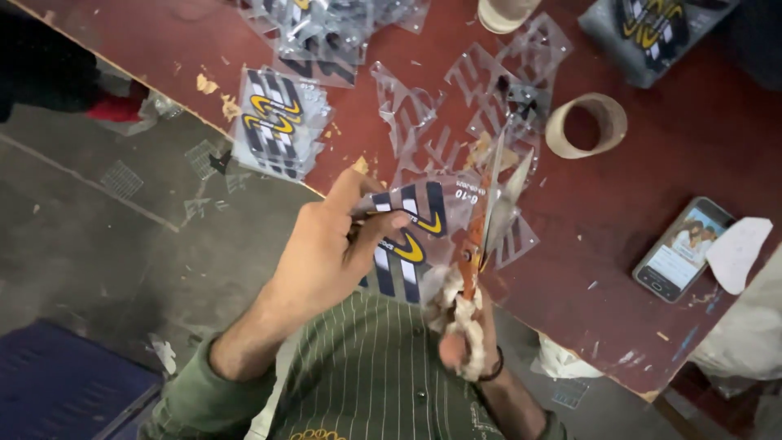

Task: The person uses scissors to cut individual stickers from a larger plastic sheet. They repeatedly pick up a sheet, cut out a sticker, and place it on a pile on the table.

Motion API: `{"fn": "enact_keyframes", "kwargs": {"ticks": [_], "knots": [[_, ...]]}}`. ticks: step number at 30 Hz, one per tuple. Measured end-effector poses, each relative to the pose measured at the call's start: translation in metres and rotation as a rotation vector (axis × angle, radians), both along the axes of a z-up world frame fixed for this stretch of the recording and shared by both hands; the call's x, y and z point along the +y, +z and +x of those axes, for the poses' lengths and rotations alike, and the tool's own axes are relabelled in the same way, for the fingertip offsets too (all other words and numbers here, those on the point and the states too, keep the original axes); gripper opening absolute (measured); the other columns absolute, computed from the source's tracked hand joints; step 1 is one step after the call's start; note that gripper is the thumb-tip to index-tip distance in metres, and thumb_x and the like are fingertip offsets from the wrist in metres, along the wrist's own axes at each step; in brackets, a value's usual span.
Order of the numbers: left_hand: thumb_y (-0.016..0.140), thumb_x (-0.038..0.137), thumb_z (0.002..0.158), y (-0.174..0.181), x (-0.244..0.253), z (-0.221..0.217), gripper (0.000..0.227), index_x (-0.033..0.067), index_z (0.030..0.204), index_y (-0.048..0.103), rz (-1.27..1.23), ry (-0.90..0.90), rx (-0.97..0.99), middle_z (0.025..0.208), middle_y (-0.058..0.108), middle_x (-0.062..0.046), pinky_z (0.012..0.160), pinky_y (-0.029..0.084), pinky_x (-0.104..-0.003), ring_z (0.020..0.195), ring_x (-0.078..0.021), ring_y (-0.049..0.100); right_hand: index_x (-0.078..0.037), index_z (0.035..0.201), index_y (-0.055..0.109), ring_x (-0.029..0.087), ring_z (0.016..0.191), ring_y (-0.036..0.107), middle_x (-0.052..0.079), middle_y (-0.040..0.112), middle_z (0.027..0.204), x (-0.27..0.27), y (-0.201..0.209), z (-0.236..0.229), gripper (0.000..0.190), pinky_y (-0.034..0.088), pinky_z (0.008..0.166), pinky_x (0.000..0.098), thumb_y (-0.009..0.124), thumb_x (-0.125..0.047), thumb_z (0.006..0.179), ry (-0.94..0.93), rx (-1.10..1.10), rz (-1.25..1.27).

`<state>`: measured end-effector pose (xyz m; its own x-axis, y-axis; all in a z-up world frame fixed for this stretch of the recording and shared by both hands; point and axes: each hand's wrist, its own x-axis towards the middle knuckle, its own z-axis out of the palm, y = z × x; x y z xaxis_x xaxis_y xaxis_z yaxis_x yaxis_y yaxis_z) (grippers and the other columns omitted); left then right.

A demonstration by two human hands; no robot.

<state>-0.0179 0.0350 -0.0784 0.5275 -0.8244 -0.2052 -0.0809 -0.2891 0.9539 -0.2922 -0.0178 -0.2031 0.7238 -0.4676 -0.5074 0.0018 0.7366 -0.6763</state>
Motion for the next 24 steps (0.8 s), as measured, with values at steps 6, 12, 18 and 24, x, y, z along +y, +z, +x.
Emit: {"fn": "enact_keyframes", "kwargs": {"ticks": [6,12,18,24], "knots": [[0.074,0.017,0.096,-0.016,0.019,0.023,0.026,0.0016,0.104,0.054,0.132,0.145,-0.112,0.075,0.072,-0.014,0.053,0.052,-0.032,0.06,-0.0187,0.074,-0.012,0.125,0.055,0.027,0.111,0.063,0.006,0.06,0.121,-0.016,-0.044,-0.01,0.026,0.059,0.069,0.0338,0.056,-0.028,0.104,-0.122,-0.613,0.921],[0.084,0.039,0.09,-0.132,0.059,0.133,0.061,-0.0022,0.114,0.046,0.286,0.349,-0.364,0.082,0.07,-0.016,0.066,0.055,-0.04,0.071,-0.0287,0.072,-0.007,0.144,0.052,0.024,0.085,0.068,0.013,0.066,0.109,-0.018,-0.081,-0.061,0.047,0.057,0.068,0.0328,0.059,-0.033,0.106,-0.26,-0.192,-0.038],[0.088,0.052,0.075,-0.169,0.045,0.164,0.096,-0.0039,0.14,0.046,0.343,0.407,-1.041,0.119,0.052,-0.024,0.09,0.039,-0.055,0.109,-0.0451,0.048,-0.011,0.119,0.065,0.013,0.074,0.063,0.003,0.068,0.098,-0.024,-0.074,-0.038,0.035,0.047,0.057,0.0282,0.072,-0.018,0.086,-0.263,0.375,-0.125],[0.079,0.039,0.098,-0.209,-0.037,0.224,0.058,0.0056,0.139,0.054,0.189,0.239,-0.952,0.127,0.057,-0.015,0.096,0.042,-0.054,0.118,-0.0404,0.053,-0.002,0.092,0.07,0.01,0.066,0.051,0.003,0.062,0.075,-0.012,-0.011,0.022,0.018,0.04,0.058,0.0279,0.081,-0.013,0.083,-0.065,0.661,-0.601]]}}
